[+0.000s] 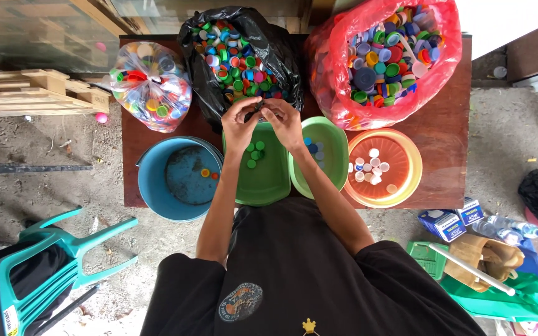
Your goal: Sorting various colored plastic bottle caps into different containers.
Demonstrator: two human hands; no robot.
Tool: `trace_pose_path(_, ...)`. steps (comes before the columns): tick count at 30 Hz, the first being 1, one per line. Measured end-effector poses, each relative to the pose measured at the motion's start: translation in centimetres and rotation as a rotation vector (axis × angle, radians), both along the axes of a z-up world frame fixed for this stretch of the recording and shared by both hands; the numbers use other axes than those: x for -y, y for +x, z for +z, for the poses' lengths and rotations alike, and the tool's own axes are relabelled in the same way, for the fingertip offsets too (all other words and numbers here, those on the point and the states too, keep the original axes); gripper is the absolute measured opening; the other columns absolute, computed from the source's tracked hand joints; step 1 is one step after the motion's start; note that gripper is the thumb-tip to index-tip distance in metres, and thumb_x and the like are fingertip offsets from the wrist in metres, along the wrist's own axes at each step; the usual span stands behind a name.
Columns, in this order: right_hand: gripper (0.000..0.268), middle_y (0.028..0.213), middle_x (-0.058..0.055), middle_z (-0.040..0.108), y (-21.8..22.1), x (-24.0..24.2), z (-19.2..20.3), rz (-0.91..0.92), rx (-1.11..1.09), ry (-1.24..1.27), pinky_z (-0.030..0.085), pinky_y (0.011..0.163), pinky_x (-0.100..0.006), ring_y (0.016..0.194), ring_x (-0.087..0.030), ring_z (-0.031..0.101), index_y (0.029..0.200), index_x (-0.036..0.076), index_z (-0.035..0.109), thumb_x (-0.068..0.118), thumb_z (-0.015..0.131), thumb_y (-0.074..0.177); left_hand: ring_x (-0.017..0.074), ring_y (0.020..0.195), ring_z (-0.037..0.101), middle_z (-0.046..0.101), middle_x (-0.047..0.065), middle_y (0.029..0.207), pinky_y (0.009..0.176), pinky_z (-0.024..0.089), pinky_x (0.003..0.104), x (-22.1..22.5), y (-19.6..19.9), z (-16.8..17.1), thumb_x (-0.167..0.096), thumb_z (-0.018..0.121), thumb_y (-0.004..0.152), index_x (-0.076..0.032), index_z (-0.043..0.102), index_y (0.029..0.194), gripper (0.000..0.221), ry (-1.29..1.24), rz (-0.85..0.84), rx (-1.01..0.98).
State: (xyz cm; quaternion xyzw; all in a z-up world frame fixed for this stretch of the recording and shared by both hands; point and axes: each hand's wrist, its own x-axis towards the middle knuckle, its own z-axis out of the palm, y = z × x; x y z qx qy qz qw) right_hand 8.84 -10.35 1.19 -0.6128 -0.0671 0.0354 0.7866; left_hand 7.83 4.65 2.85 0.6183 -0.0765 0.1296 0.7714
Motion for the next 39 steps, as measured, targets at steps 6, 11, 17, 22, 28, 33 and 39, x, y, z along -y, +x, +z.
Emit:
trace_pose_path(6, 0.030, 0.120, -0.010, 0.070, -0.5, 0.2, 0.0, 0.064, -0.062, 0.165, 0.060, 0.095, -0.032, 0.108, -0.017, 0.070, 0.131, -0.005, 0.060, 0.004, 0.065, 0.103, 0.0162, 0.110, 0.070, 0.068, 0.011, 0.126, 0.096, 0.061, 0.031, -0.1, -0.9, 0.1, 0.016, 0.070, 0.087, 0.001, 0.070, 0.125, 0.041, 0.017, -0.048, -0.111)
trace_pose_path(11, 0.034, 0.118, -0.010, 0.069, -0.7, 0.8, -2.3, 0.042, -0.161, 0.274, 0.059, 0.093, -0.033, 0.106, -0.018, 0.069, 0.136, -0.003, 0.059, 0.005, 0.063, 0.104, 0.0188, 0.117, 0.066, 0.066, 0.015, 0.133, 0.101, 0.058, 0.033, 0.2, -1.2, -0.5, 0.016, 0.075, 0.085, 0.003, 0.067, 0.128, 0.046, -0.031, -0.078, -0.099)
trace_pose_path(17, 0.037, 0.113, -0.014, 0.071, -0.6, 1.4, 0.2, -0.014, -0.378, 0.599, 0.060, 0.087, -0.037, 0.098, -0.024, 0.071, 0.137, 0.003, 0.056, 0.021, 0.054, 0.105, 0.0278, 0.136, 0.057, 0.054, 0.021, 0.153, 0.121, 0.045, 0.040, 0.6, -1.5, -1.1, -0.005, 0.068, 0.097, 0.003, 0.050, 0.148, 0.055, -0.786, -0.141, -0.072)
trace_pose_path(22, 0.038, 0.112, -0.016, 0.071, 0.0, 2.0, -0.5, -0.060, -0.429, 0.661, 0.061, 0.088, -0.039, 0.099, -0.025, 0.071, 0.137, 0.005, 0.056, 0.025, 0.055, 0.105, 0.0321, 0.144, 0.049, 0.043, 0.024, 0.160, 0.125, 0.039, 0.041, 0.4, -1.9, -3.8, -0.012, 0.064, 0.099, 0.003, 0.039, 0.155, 0.063, -0.927, -0.103, -0.166)
trace_pose_path(28, 0.036, 0.110, -0.013, 0.070, -0.3, 2.1, -0.6, -0.082, -0.417, 0.608, 0.060, 0.086, -0.037, 0.097, -0.023, 0.070, 0.137, 0.006, 0.057, 0.024, 0.056, 0.106, 0.0304, 0.144, 0.051, 0.046, 0.023, 0.159, 0.123, 0.040, 0.040, 0.6, -2.5, -3.8, -0.010, 0.063, 0.102, 0.003, 0.045, 0.153, 0.056, -0.788, -0.108, -0.168)
trace_pose_path(33, 0.034, 0.118, -0.011, 0.069, -0.3, 1.6, -0.9, -0.029, -0.273, 0.548, 0.061, 0.091, -0.038, 0.100, -0.023, 0.070, 0.132, -0.001, 0.058, 0.001, 0.057, 0.097, 0.0314, 0.128, 0.066, 0.065, 0.022, 0.143, 0.113, 0.054, 0.043, 0.6, -1.5, -5.3, -0.002, 0.057, 0.110, 0.009, 0.060, 0.140, 0.032, -0.307, 0.011, -0.173)
trace_pose_path(39, 0.035, 0.122, -0.009, 0.066, -1.1, 0.9, -0.3, 0.011, -0.173, 0.362, 0.059, 0.096, -0.036, 0.108, -0.019, 0.068, 0.131, -0.001, 0.057, -0.011, 0.058, 0.098, 0.0278, 0.128, 0.066, 0.063, 0.020, 0.143, 0.111, 0.054, 0.039, 0.6, -2.6, -2.0, -0.001, 0.057, 0.107, 0.004, 0.055, 0.143, 0.036, -0.385, -0.035, -0.180)
